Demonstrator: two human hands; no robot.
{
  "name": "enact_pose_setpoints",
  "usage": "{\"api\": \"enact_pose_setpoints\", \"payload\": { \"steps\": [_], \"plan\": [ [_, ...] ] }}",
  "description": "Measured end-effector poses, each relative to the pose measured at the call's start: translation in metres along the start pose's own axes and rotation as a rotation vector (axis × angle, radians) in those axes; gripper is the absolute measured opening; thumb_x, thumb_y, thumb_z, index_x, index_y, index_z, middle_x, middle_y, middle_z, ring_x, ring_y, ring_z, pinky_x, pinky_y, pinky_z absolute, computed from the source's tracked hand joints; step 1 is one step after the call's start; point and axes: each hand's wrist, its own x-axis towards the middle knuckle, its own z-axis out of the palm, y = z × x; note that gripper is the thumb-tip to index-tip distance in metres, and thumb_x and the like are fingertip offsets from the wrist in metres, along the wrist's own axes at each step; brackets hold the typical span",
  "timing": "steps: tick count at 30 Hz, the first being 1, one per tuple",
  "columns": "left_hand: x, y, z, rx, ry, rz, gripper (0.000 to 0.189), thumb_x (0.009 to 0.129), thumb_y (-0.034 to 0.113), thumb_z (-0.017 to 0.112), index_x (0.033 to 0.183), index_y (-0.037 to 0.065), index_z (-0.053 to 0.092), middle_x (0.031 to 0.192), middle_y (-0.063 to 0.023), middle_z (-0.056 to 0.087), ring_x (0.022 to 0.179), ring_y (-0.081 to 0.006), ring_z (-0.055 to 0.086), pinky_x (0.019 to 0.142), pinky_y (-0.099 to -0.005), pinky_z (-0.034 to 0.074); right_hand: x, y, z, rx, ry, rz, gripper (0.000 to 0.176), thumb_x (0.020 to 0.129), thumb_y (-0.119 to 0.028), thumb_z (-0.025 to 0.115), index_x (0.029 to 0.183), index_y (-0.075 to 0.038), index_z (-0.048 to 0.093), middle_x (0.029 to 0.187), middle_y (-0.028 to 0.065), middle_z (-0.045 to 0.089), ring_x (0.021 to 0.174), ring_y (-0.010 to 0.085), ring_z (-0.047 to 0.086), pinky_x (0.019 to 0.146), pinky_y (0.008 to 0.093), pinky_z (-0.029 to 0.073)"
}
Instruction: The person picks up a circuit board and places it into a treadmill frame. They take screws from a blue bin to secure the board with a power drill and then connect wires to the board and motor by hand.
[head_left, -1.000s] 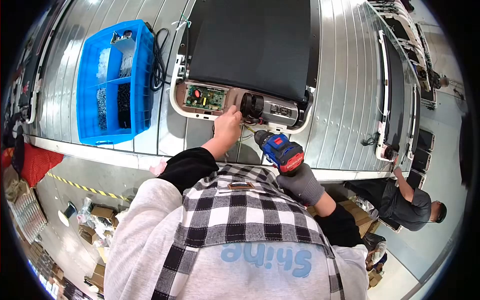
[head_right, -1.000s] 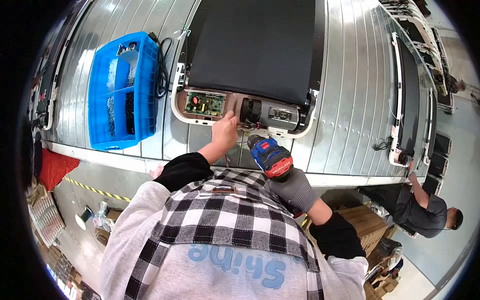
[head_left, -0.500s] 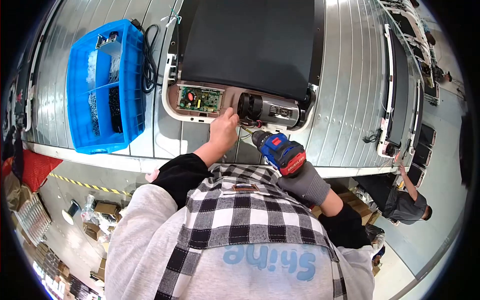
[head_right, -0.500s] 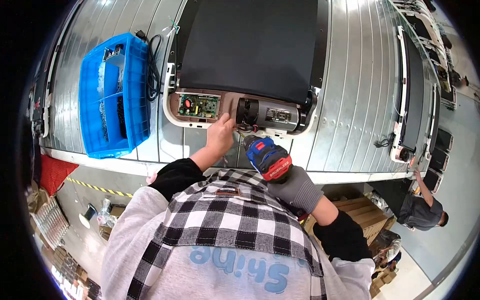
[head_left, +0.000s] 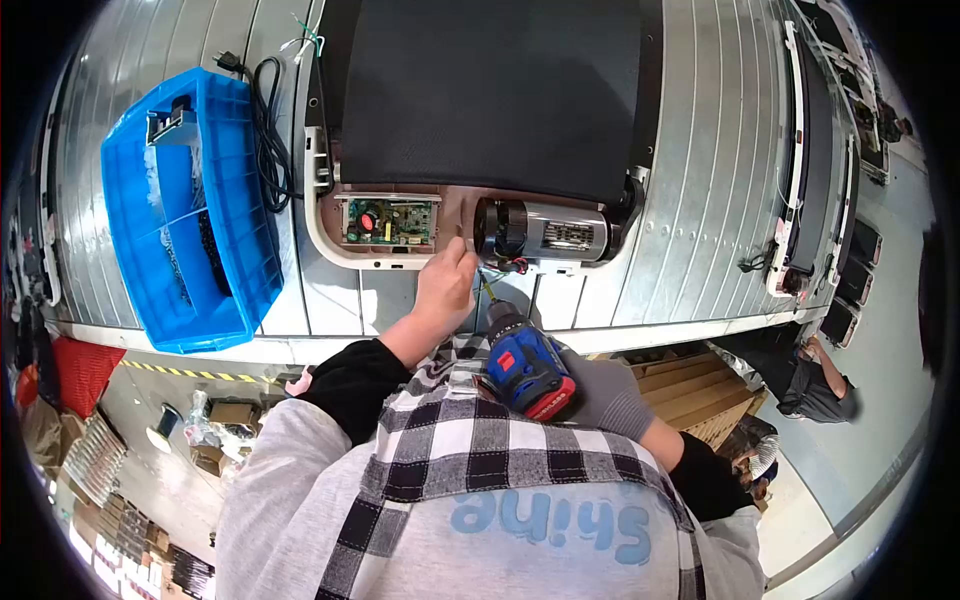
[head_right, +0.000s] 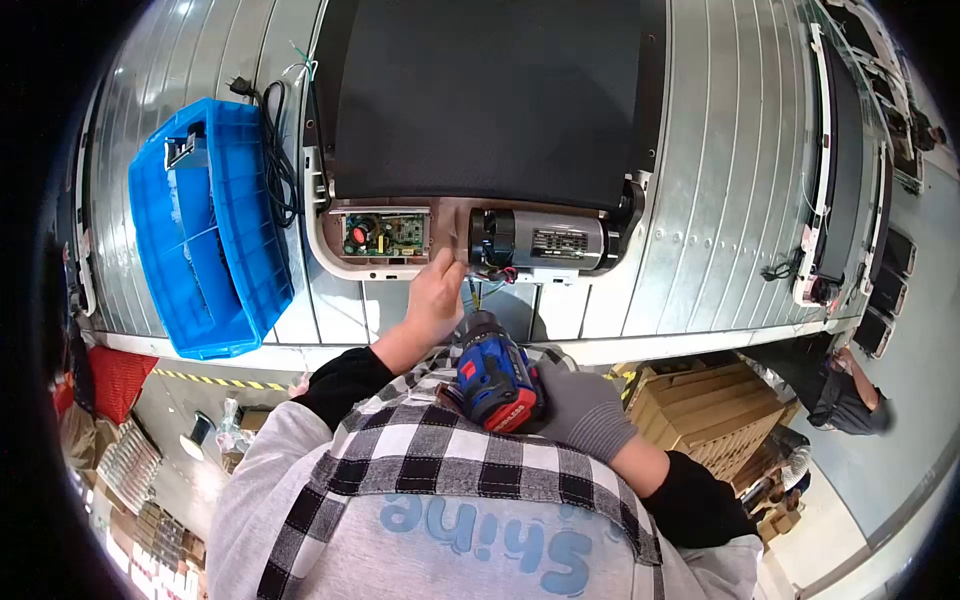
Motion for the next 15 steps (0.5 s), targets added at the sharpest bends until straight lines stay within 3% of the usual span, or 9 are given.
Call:
{"api": "enact_pose_setpoints", "payload": {
  "steps": [5,15],
  "plan": [
    [0.001,0.001,0.000,0.013,0.003,0.000,0.020,0.060,-0.004,0.055,0.078,0.002,0.049,0.084,-0.0135,0.046,0.075,-0.0323,0.054,0.063,-0.0415,0.045,0.004,-0.008,-0.013,0.023,-0.114,0.073,0.076,0.060,-0.048,0.073,0.120,-0.014,0.043,0.083,0.0162,0.064,0.077,0.0336,0.063,0.066,0.0427,0.050],
    [0.000,0.003,0.000,0.058,-0.007,0.019,0.021,0.059,-0.004,0.055,0.079,0.001,0.049,0.083,-0.0142,0.046,0.076,-0.0318,0.054,0.065,-0.0400,0.046,0.009,-0.007,-0.028,-0.074,-0.188,0.045,0.073,0.060,-0.050,0.073,0.113,-0.008,0.046,0.081,0.0161,0.064,0.078,0.0336,0.064,0.069,0.0432,0.050]
  ]
}}
